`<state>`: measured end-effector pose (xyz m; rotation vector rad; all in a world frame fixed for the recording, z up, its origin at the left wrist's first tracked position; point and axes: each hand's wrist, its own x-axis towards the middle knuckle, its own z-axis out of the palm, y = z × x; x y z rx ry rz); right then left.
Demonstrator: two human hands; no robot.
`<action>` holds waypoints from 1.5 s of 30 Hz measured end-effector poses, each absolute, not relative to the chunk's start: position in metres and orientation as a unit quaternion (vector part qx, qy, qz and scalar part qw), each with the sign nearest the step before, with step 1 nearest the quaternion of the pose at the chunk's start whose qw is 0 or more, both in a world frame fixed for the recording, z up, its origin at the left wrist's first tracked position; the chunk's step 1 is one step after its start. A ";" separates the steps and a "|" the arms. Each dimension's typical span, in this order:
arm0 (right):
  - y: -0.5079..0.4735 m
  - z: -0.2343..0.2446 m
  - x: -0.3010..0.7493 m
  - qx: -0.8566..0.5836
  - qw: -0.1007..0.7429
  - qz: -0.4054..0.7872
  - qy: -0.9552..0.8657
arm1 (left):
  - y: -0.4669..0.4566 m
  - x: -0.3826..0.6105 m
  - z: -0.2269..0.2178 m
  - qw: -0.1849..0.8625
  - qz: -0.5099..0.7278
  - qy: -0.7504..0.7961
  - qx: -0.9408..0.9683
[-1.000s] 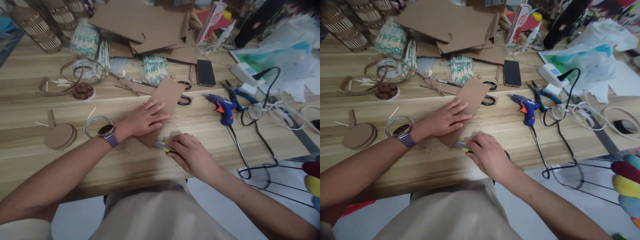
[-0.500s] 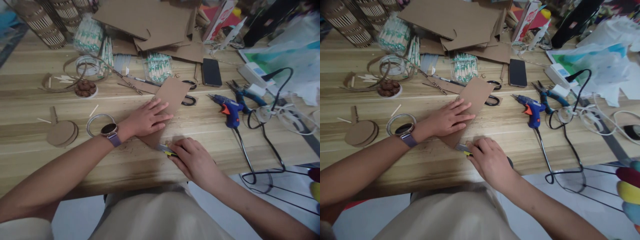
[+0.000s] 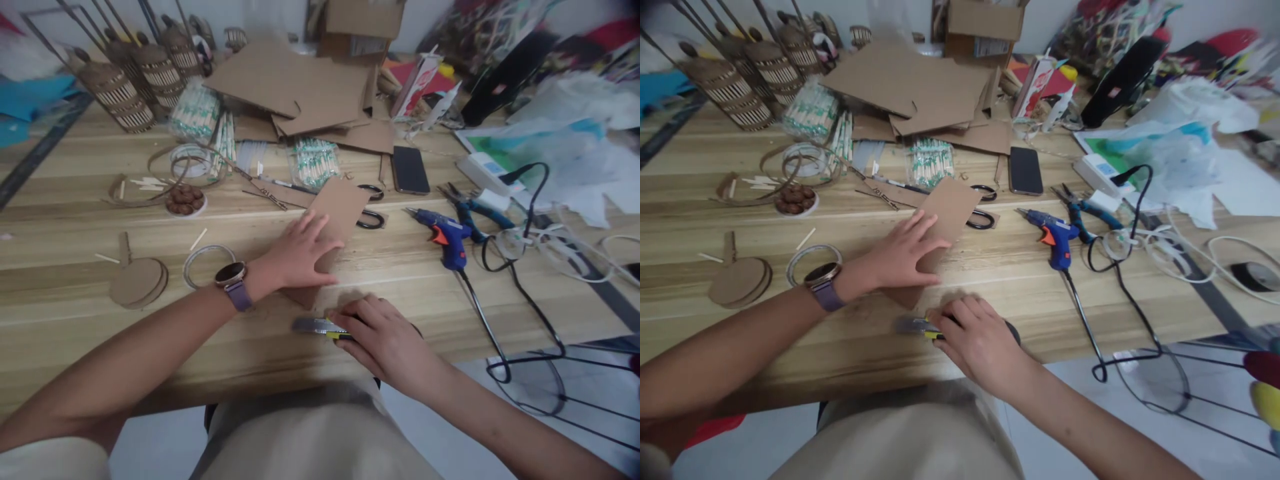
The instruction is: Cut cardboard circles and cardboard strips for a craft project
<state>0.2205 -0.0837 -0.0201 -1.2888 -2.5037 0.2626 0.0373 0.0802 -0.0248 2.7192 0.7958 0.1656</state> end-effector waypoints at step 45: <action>0.026 0.011 0.198 -0.444 0.567 0.547 -0.426 | 0.016 0.007 0.002 0.716 0.219 0.311 0.586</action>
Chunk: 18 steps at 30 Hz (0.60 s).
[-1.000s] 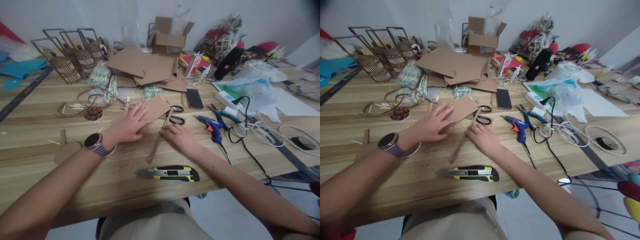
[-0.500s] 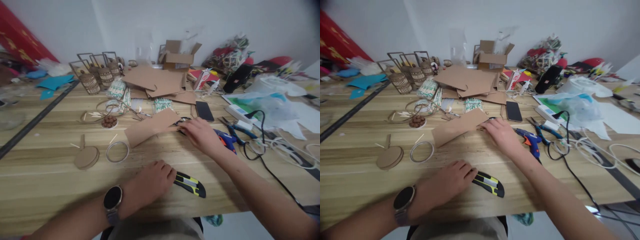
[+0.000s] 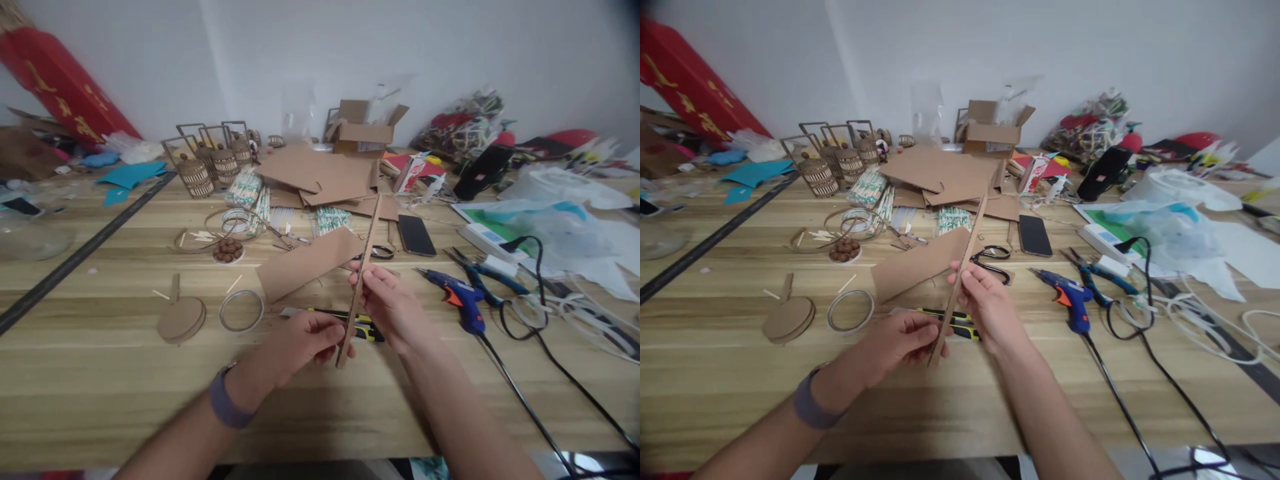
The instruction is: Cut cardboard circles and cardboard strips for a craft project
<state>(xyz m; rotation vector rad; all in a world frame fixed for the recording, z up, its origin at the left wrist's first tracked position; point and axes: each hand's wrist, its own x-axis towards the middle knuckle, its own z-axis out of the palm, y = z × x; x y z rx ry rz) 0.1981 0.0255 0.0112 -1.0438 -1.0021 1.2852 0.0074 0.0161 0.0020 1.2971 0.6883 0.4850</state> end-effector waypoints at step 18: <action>-0.004 0.005 0.174 -0.397 0.444 0.160 -0.788 | 0.028 -0.007 0.001 0.811 0.383 0.362 0.255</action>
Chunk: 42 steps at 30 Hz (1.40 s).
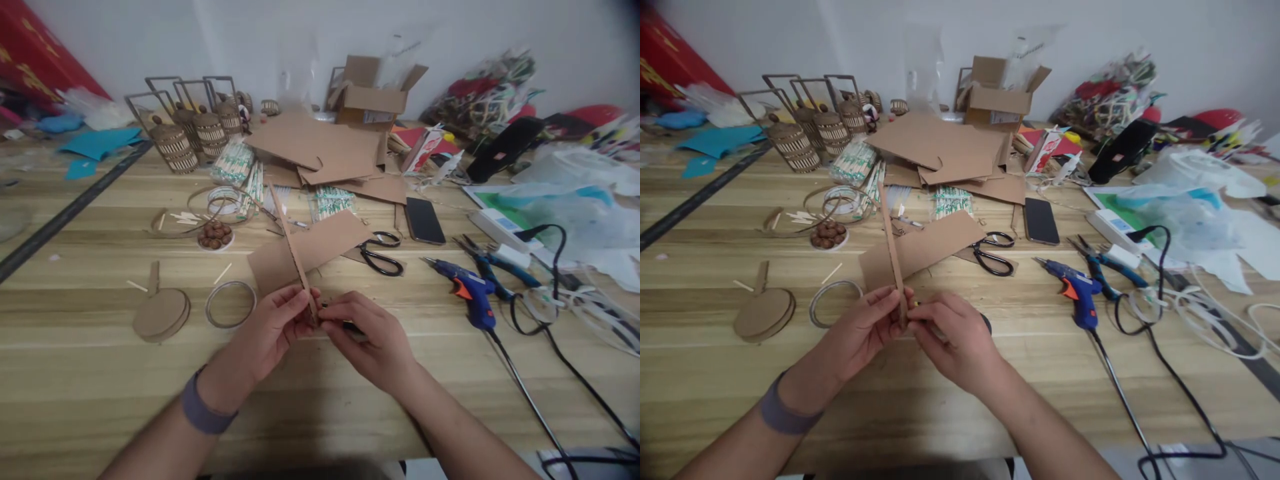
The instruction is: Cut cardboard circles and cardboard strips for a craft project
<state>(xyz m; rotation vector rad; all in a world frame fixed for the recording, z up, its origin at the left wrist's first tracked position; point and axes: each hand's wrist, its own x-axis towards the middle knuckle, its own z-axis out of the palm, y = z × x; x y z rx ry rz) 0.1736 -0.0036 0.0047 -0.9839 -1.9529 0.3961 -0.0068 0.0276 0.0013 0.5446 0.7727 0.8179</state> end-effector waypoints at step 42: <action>-0.006 -0.014 0.170 -0.440 0.391 0.062 -0.806 | 0.022 0.004 -0.005 0.727 0.408 0.455 0.314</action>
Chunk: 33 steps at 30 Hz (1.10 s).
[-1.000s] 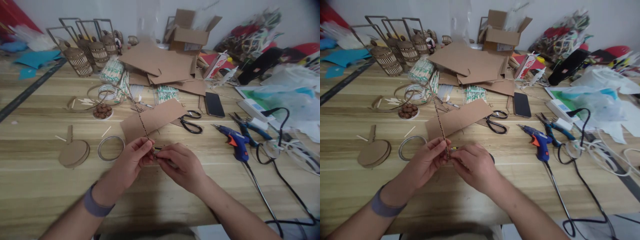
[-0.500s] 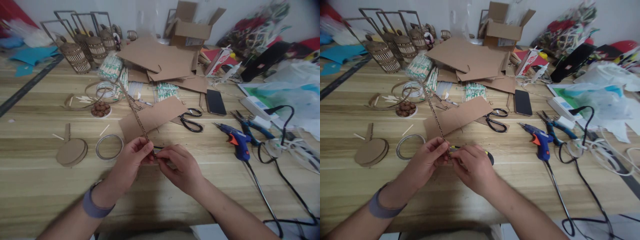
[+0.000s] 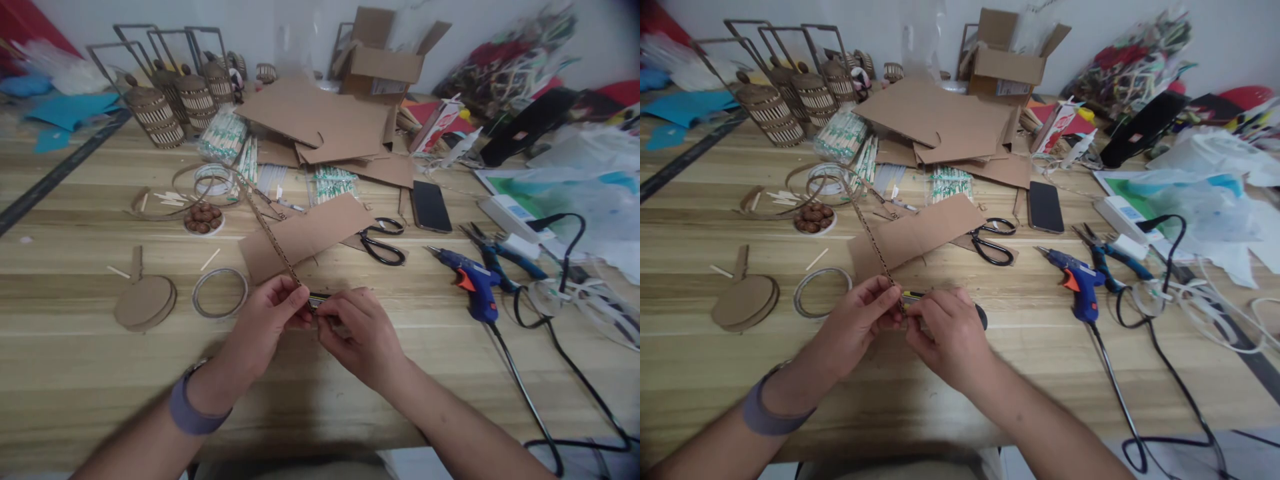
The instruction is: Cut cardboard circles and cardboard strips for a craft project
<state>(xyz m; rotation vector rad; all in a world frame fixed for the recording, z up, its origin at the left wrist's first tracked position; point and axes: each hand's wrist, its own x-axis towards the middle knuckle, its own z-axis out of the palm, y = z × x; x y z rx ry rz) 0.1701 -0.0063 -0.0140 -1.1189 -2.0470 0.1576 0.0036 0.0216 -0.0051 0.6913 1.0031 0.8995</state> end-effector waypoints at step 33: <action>-0.007 -0.014 0.168 -0.430 0.409 0.077 -0.801 | 0.019 0.006 -0.009 0.739 0.383 0.444 0.332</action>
